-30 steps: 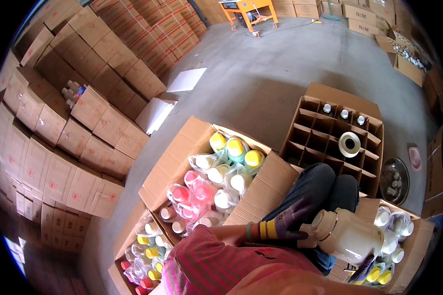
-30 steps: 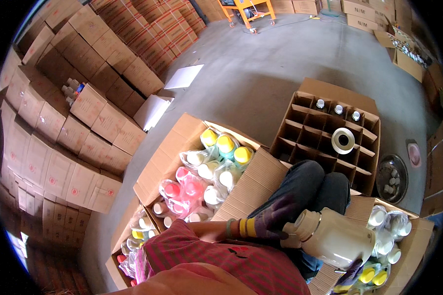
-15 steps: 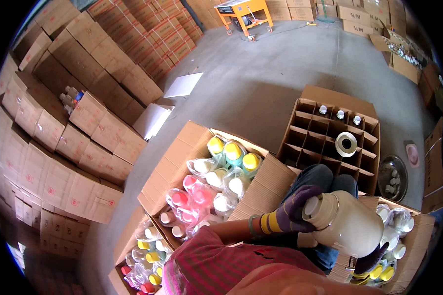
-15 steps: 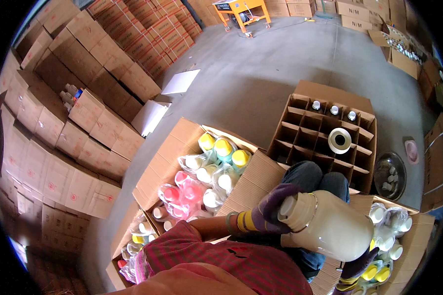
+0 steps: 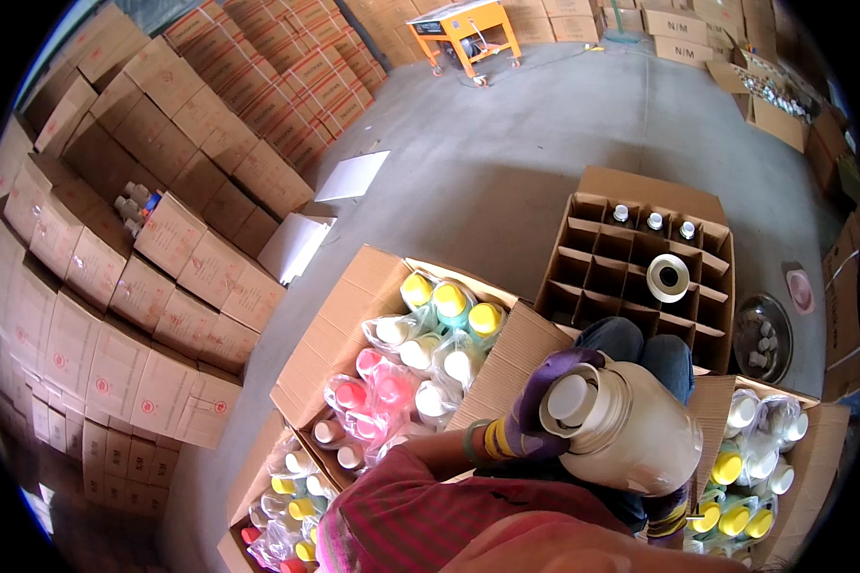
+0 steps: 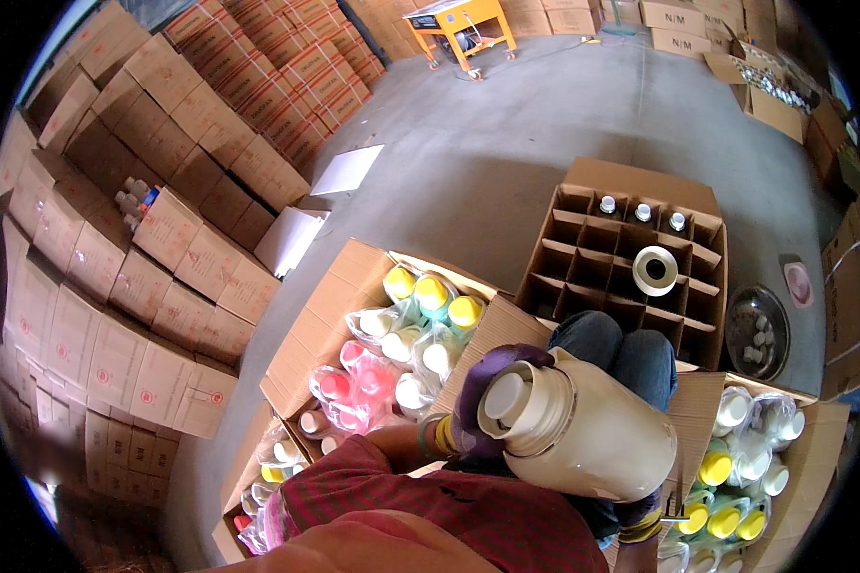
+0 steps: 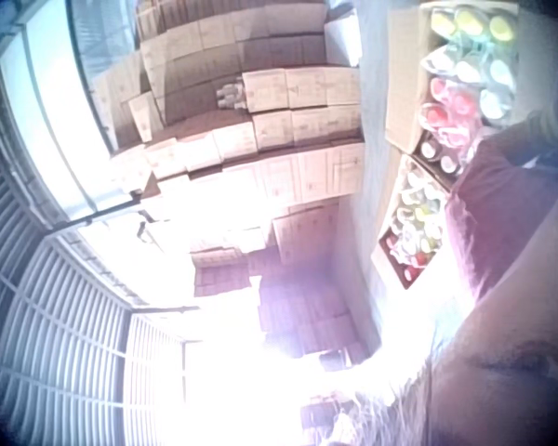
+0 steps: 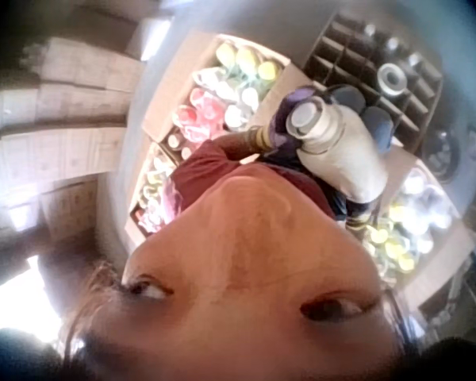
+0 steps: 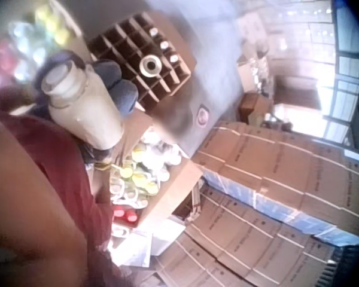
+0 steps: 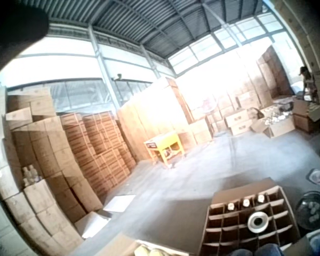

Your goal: The person assembles vacuum flasks by inserting metal inner liners into plastic outer shells and securing them with lids. They handle multiple flasks of different colors, including green and beige, and place the assembled units into a cardboard box with dividers.

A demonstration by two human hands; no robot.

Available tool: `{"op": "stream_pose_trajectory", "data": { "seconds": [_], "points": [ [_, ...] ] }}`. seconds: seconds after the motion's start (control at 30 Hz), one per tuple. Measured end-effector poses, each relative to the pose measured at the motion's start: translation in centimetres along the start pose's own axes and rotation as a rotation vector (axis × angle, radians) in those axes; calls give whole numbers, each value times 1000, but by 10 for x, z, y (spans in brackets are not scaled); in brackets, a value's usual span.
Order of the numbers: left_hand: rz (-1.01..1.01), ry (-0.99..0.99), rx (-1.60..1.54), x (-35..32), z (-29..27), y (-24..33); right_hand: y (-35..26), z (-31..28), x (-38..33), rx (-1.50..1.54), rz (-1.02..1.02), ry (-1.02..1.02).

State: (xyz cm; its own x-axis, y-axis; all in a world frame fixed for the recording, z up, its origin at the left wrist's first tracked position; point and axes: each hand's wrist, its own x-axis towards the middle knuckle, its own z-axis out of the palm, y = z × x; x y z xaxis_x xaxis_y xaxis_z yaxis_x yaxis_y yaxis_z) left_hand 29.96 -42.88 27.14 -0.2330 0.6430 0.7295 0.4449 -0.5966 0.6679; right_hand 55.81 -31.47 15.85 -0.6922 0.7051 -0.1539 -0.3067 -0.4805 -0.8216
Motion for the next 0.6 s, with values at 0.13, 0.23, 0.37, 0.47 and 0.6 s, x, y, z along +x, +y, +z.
{"op": "stream_pose_trajectory", "data": {
  "seconds": [0.13,0.23,0.37,0.47,0.6],
  "points": [
    [-3,62,-44,-2,2,-6,11,5,-2,-17,51,-9],
    [-50,68,-58,-3,2,-7,15,5,-1,-29,70,-12],
    [-56,6,-99,5,-4,-1,17,7,5,-44,74,-3],
    [-11,-64,-26,12,-16,5,15,12,14,-55,85,-2],
    [-17,-70,-49,21,-15,18,16,11,20,-62,82,10]
  ]
}}
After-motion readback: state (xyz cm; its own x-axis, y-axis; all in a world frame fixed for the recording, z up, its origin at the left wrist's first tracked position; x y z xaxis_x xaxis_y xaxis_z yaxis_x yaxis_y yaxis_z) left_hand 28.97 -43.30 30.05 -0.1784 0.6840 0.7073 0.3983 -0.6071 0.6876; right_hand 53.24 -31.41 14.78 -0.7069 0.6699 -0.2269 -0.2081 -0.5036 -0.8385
